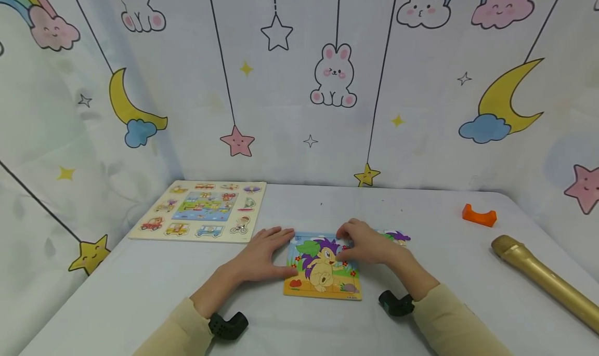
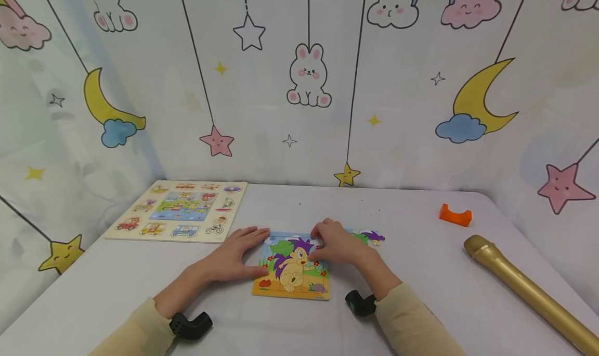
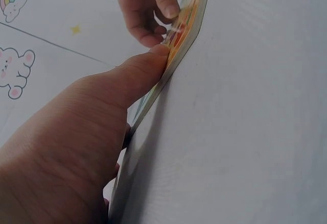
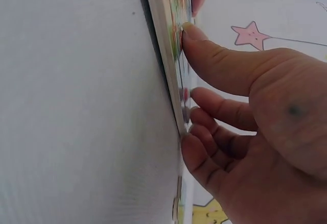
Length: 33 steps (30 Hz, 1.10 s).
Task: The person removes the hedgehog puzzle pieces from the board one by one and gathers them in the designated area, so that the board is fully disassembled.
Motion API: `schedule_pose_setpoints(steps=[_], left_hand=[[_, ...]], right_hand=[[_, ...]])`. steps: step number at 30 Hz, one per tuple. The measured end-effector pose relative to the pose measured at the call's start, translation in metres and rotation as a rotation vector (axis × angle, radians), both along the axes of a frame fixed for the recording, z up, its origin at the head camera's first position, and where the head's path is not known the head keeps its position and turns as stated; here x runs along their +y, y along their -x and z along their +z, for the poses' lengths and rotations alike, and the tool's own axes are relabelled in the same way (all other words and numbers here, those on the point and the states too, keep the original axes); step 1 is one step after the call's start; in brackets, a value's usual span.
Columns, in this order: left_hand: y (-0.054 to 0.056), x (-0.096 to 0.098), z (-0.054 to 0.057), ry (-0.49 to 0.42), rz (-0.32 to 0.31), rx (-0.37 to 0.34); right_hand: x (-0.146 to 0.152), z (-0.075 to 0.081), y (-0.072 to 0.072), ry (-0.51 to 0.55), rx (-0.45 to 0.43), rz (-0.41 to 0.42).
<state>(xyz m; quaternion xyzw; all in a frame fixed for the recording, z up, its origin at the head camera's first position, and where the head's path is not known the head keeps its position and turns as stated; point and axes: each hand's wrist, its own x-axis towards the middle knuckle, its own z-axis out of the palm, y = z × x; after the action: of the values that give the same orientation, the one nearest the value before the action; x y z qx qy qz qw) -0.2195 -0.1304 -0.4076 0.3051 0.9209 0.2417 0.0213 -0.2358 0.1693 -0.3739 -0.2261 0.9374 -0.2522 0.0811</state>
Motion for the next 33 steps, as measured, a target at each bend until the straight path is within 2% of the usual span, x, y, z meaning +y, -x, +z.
schedule_pose_setpoints(steps=[12, 18, 24, 28, 33], left_hand=[[0.001, 0.0, -0.001, 0.003, 0.002, 0.004], [0.001, 0.0, -0.001, 0.008, 0.004, 0.002], [0.001, 0.001, 0.0, 0.004, -0.001, -0.004], [0.001, 0.001, 0.0, -0.002, -0.002, -0.003], [0.001, 0.0, -0.001, -0.002, -0.001, 0.011]], right_hand=[[-0.003, 0.006, -0.005, 0.082, 0.019, 0.007], [0.003, 0.007, -0.001, 0.141, 0.007, 0.022], [0.013, 0.004, 0.004, 0.218, -0.005, 0.073], [0.018, 0.008, 0.006, 0.255, -0.017, 0.055], [0.032, 0.02, 0.006, 0.3, -0.029, 0.016]])
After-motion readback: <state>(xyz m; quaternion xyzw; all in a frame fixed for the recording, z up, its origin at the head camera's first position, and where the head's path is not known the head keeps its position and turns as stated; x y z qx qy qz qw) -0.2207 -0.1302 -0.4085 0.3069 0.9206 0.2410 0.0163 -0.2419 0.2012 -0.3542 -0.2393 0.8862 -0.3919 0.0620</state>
